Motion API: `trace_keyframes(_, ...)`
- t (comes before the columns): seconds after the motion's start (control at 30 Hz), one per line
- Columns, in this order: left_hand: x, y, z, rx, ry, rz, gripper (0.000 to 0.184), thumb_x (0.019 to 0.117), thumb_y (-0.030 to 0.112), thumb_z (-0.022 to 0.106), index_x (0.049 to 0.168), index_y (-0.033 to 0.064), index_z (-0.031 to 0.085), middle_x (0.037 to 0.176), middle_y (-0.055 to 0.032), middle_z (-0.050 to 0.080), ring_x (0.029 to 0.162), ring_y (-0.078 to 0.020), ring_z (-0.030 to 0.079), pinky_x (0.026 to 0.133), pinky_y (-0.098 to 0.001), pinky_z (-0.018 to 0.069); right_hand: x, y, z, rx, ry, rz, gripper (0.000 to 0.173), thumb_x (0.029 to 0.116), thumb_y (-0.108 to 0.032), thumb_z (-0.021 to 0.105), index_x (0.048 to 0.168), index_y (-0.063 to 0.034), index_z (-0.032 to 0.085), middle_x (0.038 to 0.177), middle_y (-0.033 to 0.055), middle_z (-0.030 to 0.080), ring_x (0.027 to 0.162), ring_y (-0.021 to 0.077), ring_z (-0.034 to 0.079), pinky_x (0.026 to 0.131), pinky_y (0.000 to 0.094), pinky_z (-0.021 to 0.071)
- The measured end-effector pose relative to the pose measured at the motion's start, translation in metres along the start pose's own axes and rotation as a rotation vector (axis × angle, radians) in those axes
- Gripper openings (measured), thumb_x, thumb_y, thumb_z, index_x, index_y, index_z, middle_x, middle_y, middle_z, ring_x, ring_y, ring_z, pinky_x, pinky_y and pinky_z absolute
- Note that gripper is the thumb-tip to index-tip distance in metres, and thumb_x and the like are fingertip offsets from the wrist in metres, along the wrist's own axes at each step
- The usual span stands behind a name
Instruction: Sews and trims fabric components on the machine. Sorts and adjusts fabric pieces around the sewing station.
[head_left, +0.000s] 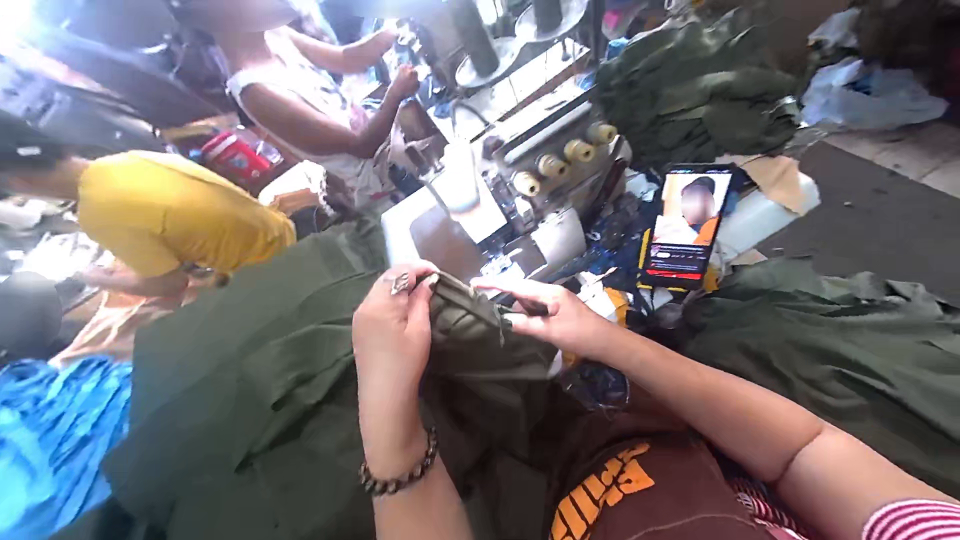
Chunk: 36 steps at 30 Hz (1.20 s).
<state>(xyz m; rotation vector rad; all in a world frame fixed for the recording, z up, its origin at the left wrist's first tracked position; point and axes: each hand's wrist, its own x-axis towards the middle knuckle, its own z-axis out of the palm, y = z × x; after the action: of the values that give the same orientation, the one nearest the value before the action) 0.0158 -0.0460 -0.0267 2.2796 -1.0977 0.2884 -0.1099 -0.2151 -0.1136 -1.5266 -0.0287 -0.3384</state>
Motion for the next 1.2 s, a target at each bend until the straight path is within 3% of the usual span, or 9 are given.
trace_keyframes(0.07,0.025,0.004,0.02,0.154,-0.07,-0.075,0.02,0.1014,0.014,0.06,0.111,0.0038,0.074,0.115,-0.0199,0.07,0.108,-0.0379,0.067,0.089,-0.0626,0.0512,0.001,0.016,-0.012,-0.076,0.169,0.052,0.042,0.0973,-0.012,0.063,0.139,-0.0114,0.061,0.079,0.0006,0.059,0.067,0.0045,0.052,0.068,0.0243,0.0487)
trace_keyframes(0.13,0.036,0.003,0.048,0.169,-0.142,-0.197,0.018,0.0975,0.015,0.067,0.111,0.0048,0.072,0.111,-0.021,0.069,0.106,-0.0426,0.066,0.088,-0.0671,0.0494,-0.007,0.031,-0.022,-0.197,0.243,0.09,0.036,0.0955,-0.016,0.065,0.131,-0.0072,0.06,0.076,0.0006,0.057,0.066,0.0061,0.052,0.067,0.0245,0.048)
trace_keyframes(0.33,0.014,0.004,0.087,-0.09,-0.049,-0.389,0.037,0.0841,0.008,0.077,0.117,0.0036,0.061,0.094,-0.0119,0.065,0.085,-0.0244,0.064,0.077,-0.0456,0.0534,-0.047,0.046,-0.028,-0.082,0.114,0.263,0.013,0.0925,-0.015,0.067,0.099,-0.004,0.07,0.082,-0.0041,0.063,0.072,-0.0025,0.054,0.068,0.0166,0.0469)
trace_keyframes(0.47,0.018,0.0,0.089,-0.176,-0.04,-0.402,0.04,0.0841,0.008,0.075,0.119,0.006,0.057,0.094,-0.0116,0.066,0.082,-0.025,0.065,0.07,-0.0466,0.0544,-0.037,0.034,-0.026,0.079,0.2,0.353,0.008,0.092,-0.011,0.068,0.099,-0.0069,0.069,0.078,-0.0068,0.063,0.07,-0.0003,0.059,0.068,0.019,0.0515)
trace_keyframes(0.6,0.026,-0.006,0.088,-0.204,-0.028,-0.378,0.044,0.0833,0.004,0.076,0.122,0.0041,0.055,0.105,-0.0175,0.066,0.093,-0.0315,0.066,0.077,-0.0519,0.0555,-0.019,0.034,-0.021,0.095,0.28,0.304,0.006,0.0922,-0.011,0.068,0.097,-0.0071,0.068,0.074,-0.0066,0.063,0.067,0.0003,0.059,0.065,0.0188,0.0511)
trace_keyframes(0.7,0.035,-0.008,0.09,-0.124,-0.025,-0.353,0.031,0.0861,0.007,0.075,0.11,0.0049,0.055,0.098,-0.0192,0.064,0.087,-0.0354,0.064,0.071,-0.054,0.0525,-0.012,0.04,-0.017,0.086,0.324,0.261,0.003,0.0924,-0.011,0.068,0.094,-0.0079,0.069,0.071,-0.0072,0.062,0.063,-0.0007,0.058,0.061,0.0175,0.0498)
trace_keyframes(0.83,0.045,-0.008,0.088,0.013,-0.082,-0.337,0.023,0.0855,0.008,0.077,0.099,0.0023,0.059,0.102,-0.0228,0.065,0.094,-0.0392,0.065,0.077,-0.0574,0.052,-0.008,0.046,-0.012,0.059,0.387,0.205,0.004,0.0932,-0.011,0.068,0.091,-0.0076,0.069,0.069,-0.0064,0.062,0.061,-0.0007,0.057,0.06,0.0173,0.0494)
trace_keyframes(1.03,0.045,-0.01,0.088,-0.064,-0.058,-0.283,0.03,0.0846,0.007,0.078,0.108,0.0025,0.061,0.104,-0.0206,0.066,0.096,-0.0374,0.066,0.08,-0.0566,0.0528,-0.012,0.048,-0.009,-0.04,0.376,0.105,0.006,0.0937,-0.012,0.067,0.094,-0.0069,0.071,0.076,-0.007,0.064,0.066,-0.0042,0.057,0.062,0.0129,0.048)
trace_keyframes(1.2,0.056,-0.023,0.085,-0.101,-0.098,-0.283,0.025,0.0838,0.008,0.079,0.1,0.0034,0.061,0.096,-0.0178,0.066,0.089,-0.0331,0.065,0.076,-0.0532,0.0519,-0.006,0.048,-0.005,-0.057,0.369,0.093,0.007,0.0941,-0.013,0.069,0.09,-0.0075,0.07,0.075,-0.0067,0.064,0.065,-0.0043,0.056,0.061,0.0125,0.0469)
